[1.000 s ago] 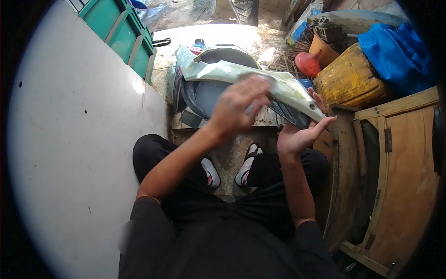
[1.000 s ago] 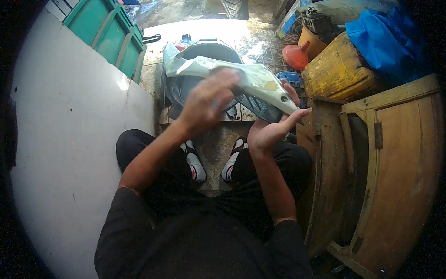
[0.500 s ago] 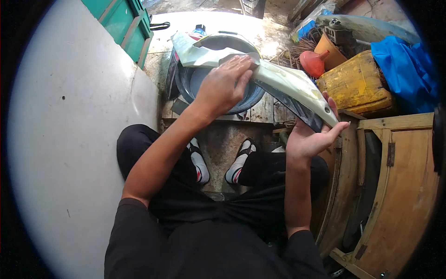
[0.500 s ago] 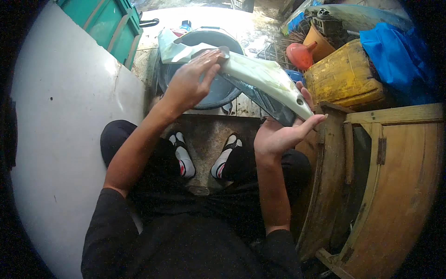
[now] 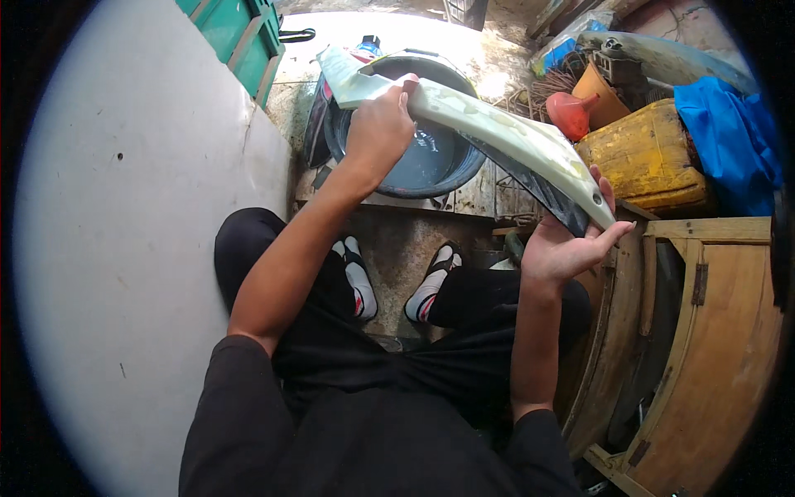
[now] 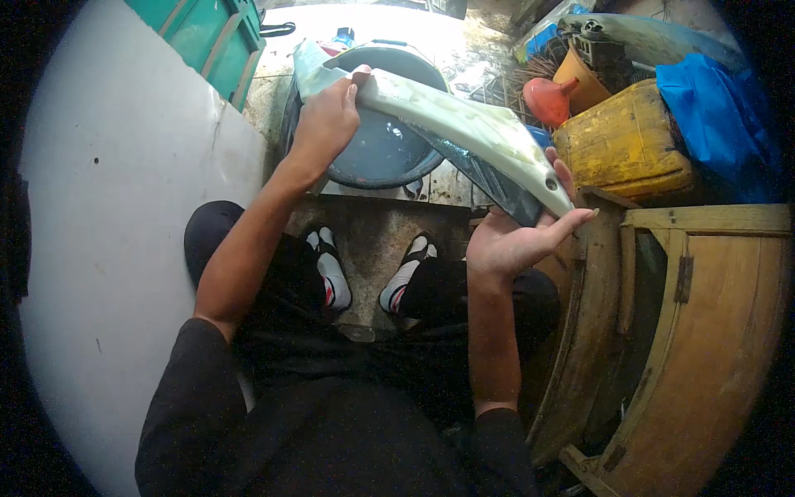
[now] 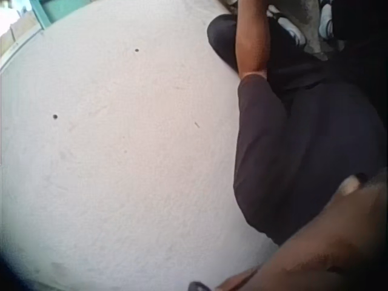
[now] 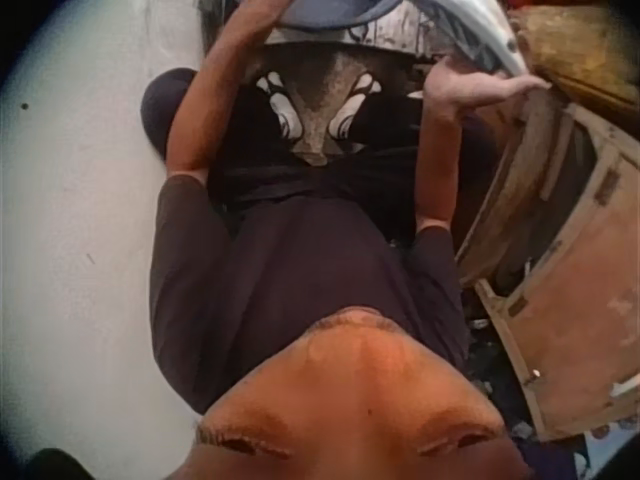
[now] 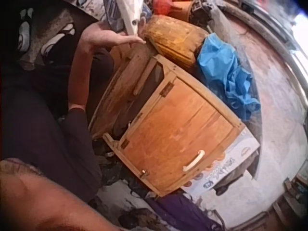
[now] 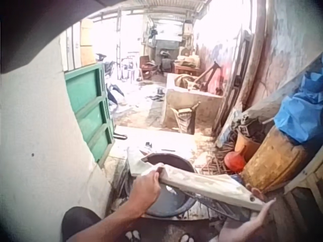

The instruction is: The person sands the surface of a motorcycle fairing component by hand using a small piece of sandpaper, dipping the sandpaper and the component into a bucket of water periodically.

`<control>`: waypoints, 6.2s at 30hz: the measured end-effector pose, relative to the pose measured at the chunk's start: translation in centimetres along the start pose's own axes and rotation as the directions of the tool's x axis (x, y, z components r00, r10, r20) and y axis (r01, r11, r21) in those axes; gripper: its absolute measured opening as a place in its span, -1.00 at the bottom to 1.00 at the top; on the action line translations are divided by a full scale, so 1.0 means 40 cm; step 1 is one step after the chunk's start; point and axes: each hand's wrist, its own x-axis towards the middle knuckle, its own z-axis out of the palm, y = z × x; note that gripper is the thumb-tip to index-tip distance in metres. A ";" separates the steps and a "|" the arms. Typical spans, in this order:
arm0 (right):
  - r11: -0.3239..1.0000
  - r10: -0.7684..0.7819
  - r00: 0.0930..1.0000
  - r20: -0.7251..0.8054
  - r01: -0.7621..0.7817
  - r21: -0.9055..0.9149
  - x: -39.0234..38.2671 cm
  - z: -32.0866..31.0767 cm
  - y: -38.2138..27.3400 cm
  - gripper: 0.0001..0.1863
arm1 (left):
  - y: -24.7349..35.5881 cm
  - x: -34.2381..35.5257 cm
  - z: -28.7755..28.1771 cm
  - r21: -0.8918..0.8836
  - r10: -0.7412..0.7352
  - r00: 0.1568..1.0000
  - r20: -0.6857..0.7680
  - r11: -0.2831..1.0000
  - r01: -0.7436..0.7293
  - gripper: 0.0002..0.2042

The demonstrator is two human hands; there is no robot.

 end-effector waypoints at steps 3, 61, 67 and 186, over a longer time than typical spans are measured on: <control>1.000 0.009 1.000 -0.002 -0.009 0.003 0.001 0.001 0.005 -0.26 | -0.016 -0.050 0.063 0.001 0.263 0.958 -0.115 0.964 -0.264 -0.68; 0.998 -0.030 1.000 -0.011 0.029 -0.047 0.005 -0.017 0.009 -0.32 | 0.000 -0.142 0.100 -0.382 0.248 0.960 -0.131 0.881 -0.280 -0.84; 0.996 -0.017 1.000 0.008 0.018 -0.091 0.002 -0.019 0.011 -0.31 | -0.149 -0.052 0.133 -0.033 -0.024 0.925 -0.380 0.999 0.012 -0.84; 0.976 -0.149 0.971 0.187 0.174 -0.130 -0.041 0.007 0.003 -0.29 | -0.038 -0.024 -0.007 -0.105 0.182 0.981 -0.066 0.977 -0.188 -0.49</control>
